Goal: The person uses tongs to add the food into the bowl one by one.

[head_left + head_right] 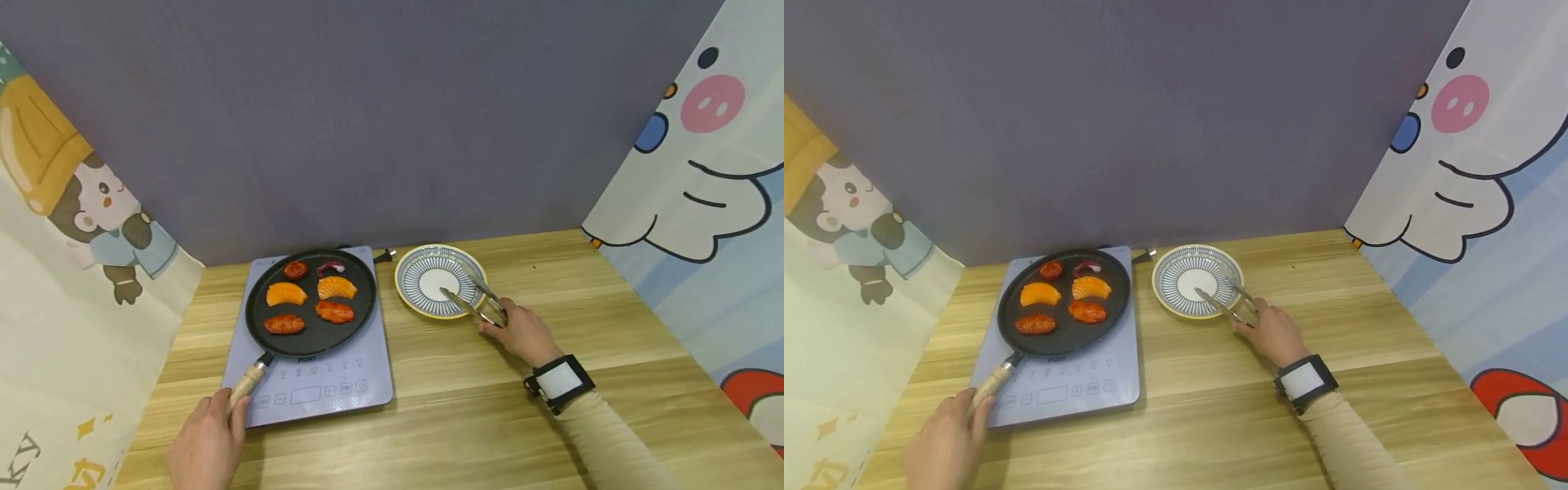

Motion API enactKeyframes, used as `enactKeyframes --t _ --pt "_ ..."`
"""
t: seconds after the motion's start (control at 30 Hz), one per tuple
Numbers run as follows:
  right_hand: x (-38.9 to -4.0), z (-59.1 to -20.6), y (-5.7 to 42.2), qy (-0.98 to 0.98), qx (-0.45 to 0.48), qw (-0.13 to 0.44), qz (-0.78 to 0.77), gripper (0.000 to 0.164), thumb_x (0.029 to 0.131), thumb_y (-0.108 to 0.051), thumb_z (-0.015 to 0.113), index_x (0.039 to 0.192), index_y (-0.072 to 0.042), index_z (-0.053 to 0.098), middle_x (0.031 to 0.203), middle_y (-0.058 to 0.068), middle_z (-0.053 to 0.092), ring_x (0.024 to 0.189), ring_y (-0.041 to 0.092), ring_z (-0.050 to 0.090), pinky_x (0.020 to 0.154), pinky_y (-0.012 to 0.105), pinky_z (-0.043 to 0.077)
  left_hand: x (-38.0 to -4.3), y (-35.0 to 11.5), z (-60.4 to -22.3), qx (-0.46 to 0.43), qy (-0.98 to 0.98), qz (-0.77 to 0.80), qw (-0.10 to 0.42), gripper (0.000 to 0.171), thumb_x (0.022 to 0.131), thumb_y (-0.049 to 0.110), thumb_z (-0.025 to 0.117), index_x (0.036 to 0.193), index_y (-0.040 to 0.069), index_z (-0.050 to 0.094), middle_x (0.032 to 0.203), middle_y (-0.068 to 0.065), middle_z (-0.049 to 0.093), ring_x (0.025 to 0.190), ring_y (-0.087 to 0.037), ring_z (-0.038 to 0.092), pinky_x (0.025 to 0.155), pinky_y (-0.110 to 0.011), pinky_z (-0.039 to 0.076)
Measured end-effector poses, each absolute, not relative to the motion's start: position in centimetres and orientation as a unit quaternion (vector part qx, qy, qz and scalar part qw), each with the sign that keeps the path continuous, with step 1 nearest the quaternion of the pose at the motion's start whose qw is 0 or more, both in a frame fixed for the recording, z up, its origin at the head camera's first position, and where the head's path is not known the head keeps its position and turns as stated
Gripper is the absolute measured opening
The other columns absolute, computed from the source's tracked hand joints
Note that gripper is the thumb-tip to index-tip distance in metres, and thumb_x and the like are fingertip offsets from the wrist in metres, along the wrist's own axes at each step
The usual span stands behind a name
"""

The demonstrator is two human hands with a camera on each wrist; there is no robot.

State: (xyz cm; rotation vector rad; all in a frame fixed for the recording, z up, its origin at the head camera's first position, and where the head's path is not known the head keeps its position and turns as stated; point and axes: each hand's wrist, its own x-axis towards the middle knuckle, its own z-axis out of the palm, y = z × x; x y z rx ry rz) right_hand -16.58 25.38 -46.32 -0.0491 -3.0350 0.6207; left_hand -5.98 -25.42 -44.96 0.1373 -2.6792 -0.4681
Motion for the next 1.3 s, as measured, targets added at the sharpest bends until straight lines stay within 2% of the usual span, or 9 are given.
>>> enactKeyframes --t 0.27,0.83,1.1,1.3 --pt "-16.31 -46.27 25.37 -0.978 -0.013 0.034 0.205 0.067 0.081 -0.049 0.072 0.123 -0.001 0.052 0.079 0.008 0.057 0.066 0.024 0.053 0.054 0.038 0.039 -6.04 -25.33 -45.02 0.049 -0.962 -0.169 0.210 0.030 0.084 0.023 0.073 0.102 0.000 0.064 0.076 -0.012 0.059 0.058 -0.035 0.057 0.039 -0.041 0.034" --pt "-16.20 -46.29 25.16 -0.977 -0.027 0.035 0.209 0.066 0.080 -0.050 0.073 0.121 -0.002 0.053 0.074 0.006 0.054 0.065 0.024 0.052 0.054 0.038 0.039 -5.97 -25.22 -44.99 0.047 -0.959 -0.173 0.220 0.030 0.084 0.022 0.073 0.101 -0.001 0.064 0.076 -0.014 0.059 0.060 -0.037 0.058 0.039 -0.042 0.034" --pt "-16.33 -46.22 24.97 -0.975 -0.027 0.026 0.217 0.072 0.081 -0.049 0.072 0.128 0.001 0.050 0.076 0.007 0.055 0.067 0.024 0.053 0.056 0.039 0.041 -5.91 -25.33 -45.05 0.045 -0.956 -0.170 0.236 0.029 0.082 0.021 0.074 0.100 0.000 0.064 0.075 -0.014 0.059 0.060 -0.037 0.057 0.040 -0.043 0.034" --pt "-16.25 -46.11 25.02 -0.976 -0.027 0.027 0.213 0.068 0.081 -0.049 0.072 0.123 0.000 0.052 0.074 0.007 0.054 0.065 0.024 0.052 0.053 0.038 0.039 -5.95 -25.26 -45.02 0.040 -0.955 -0.168 0.241 0.030 0.082 0.021 0.074 0.100 -0.001 0.064 0.075 -0.014 0.059 0.059 -0.037 0.057 0.040 -0.043 0.035"
